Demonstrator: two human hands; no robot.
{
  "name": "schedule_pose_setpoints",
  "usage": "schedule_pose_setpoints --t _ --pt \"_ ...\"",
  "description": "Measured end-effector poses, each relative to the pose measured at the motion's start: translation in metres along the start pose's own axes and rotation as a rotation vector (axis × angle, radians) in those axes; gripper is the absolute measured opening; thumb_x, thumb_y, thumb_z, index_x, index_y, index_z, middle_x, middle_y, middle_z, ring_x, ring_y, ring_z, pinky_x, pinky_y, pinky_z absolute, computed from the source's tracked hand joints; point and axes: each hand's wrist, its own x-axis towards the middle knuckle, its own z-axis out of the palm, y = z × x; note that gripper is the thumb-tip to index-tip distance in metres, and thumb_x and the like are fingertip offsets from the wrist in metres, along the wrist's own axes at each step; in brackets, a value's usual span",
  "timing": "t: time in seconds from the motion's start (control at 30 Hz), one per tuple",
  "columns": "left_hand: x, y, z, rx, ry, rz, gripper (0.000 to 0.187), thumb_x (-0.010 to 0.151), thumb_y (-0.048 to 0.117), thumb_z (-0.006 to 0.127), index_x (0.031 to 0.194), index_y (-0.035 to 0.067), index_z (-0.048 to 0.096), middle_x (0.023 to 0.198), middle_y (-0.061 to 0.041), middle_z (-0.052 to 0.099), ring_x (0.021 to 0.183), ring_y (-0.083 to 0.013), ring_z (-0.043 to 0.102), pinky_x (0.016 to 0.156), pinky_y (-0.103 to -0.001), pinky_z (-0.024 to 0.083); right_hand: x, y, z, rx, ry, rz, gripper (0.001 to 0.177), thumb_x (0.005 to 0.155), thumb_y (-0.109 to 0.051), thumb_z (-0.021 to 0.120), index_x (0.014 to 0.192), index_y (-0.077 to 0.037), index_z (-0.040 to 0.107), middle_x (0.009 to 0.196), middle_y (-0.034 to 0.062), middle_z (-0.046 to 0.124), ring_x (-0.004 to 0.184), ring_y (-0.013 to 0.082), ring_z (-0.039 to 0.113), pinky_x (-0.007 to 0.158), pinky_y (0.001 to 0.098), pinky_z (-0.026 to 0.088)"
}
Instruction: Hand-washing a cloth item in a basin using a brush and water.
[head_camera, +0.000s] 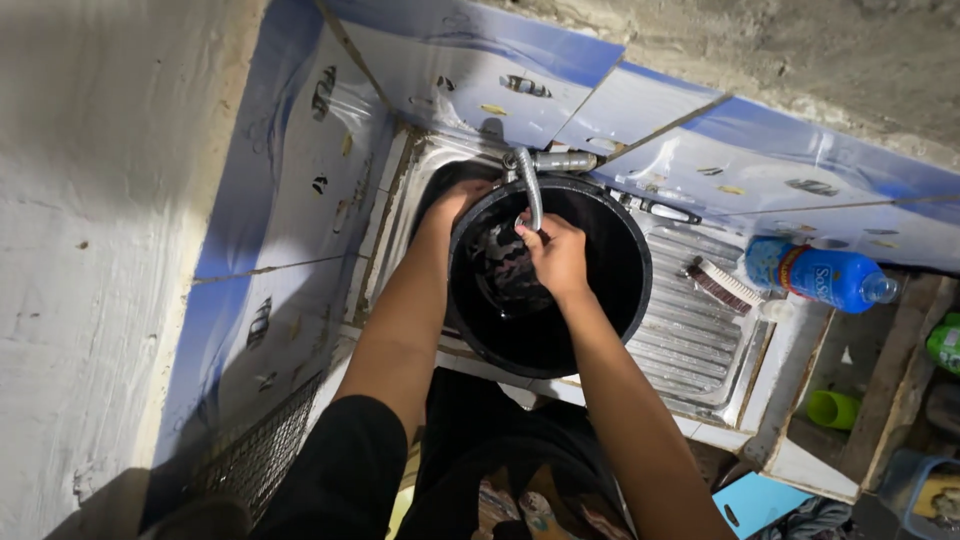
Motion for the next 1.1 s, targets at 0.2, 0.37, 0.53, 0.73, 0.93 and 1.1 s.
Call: schedule_pose_setpoints --t 0.2,0.37,0.53,0.73,0.93,1.1 --pt "-0.034 0.042 0.022 0.037 0.400 0.225 0.035 0.089 0.021 0.081 0.116 0.002 0.067 0.101 -0.008 0.075 0.090 -0.0134 0.070 0.081 -0.030 0.056 -0.008 0.004 -0.006 0.004 -0.001 0.012 0.022 0.089 -0.010 0.082 0.107 0.000 0.075 0.094 0.0109 0.076 0.078 0.0158 0.074 0.074 0.0280 0.058" --pt "-0.135 0.077 0.085 -0.024 0.735 0.620 0.023 0.097 0.017 0.073 0.113 0.002 0.067 0.101 -0.005 0.072 0.088 -0.0131 0.065 0.079 -0.029 0.054 -0.023 -0.018 -0.031 -0.018 -0.128 0.155 0.025 0.084 -0.015 0.087 0.101 -0.001 0.076 0.079 0.0081 0.071 0.063 0.0139 0.061 0.061 0.0280 0.051" --pt "-0.235 0.065 0.179 -0.260 0.460 0.510 0.026 0.091 0.015 0.072 0.114 0.007 0.062 0.098 0.001 0.065 0.087 -0.0090 0.063 0.072 -0.028 0.056 -0.042 -0.039 -0.046 0.002 -0.143 -0.099 0.030 0.083 -0.019 0.088 0.099 0.000 0.071 0.087 0.0080 0.068 0.063 0.0130 0.061 0.060 0.0274 0.051" --pt "-0.267 0.045 0.217 0.096 0.539 0.566 0.030 0.096 0.015 0.073 0.123 0.002 0.066 0.110 -0.005 0.074 0.096 -0.0138 0.070 0.081 -0.027 0.056 -0.075 -0.053 -0.064 -0.095 -0.107 -0.215 0.027 0.090 -0.020 0.082 0.109 -0.004 0.073 0.100 0.0113 0.070 0.083 0.0275 0.070 0.071 0.0329 0.057" --pt "-0.290 0.037 0.245 0.162 0.611 0.696 0.048 0.095 0.010 0.071 0.139 0.000 0.055 0.134 -0.016 0.061 0.116 -0.0197 0.065 0.087 -0.031 0.057 -0.105 -0.054 -0.075 -0.131 -0.039 -0.274 0.036 0.089 -0.016 0.080 0.121 -0.006 0.067 0.116 0.0129 0.069 0.105 0.0357 0.068 0.087 0.0390 0.056" --pt "-0.297 0.008 0.253 0.000 0.601 0.729 0.056 0.098 0.007 0.065 0.150 0.002 0.045 0.146 -0.021 0.054 0.131 -0.0264 0.058 0.105 -0.037 0.053 -0.124 -0.053 -0.082 -0.092 -0.129 -0.127 0.048 0.088 -0.013 0.077 0.132 -0.005 0.061 0.113 0.0154 0.067 0.096 0.0338 0.068 0.083 0.0394 0.056"
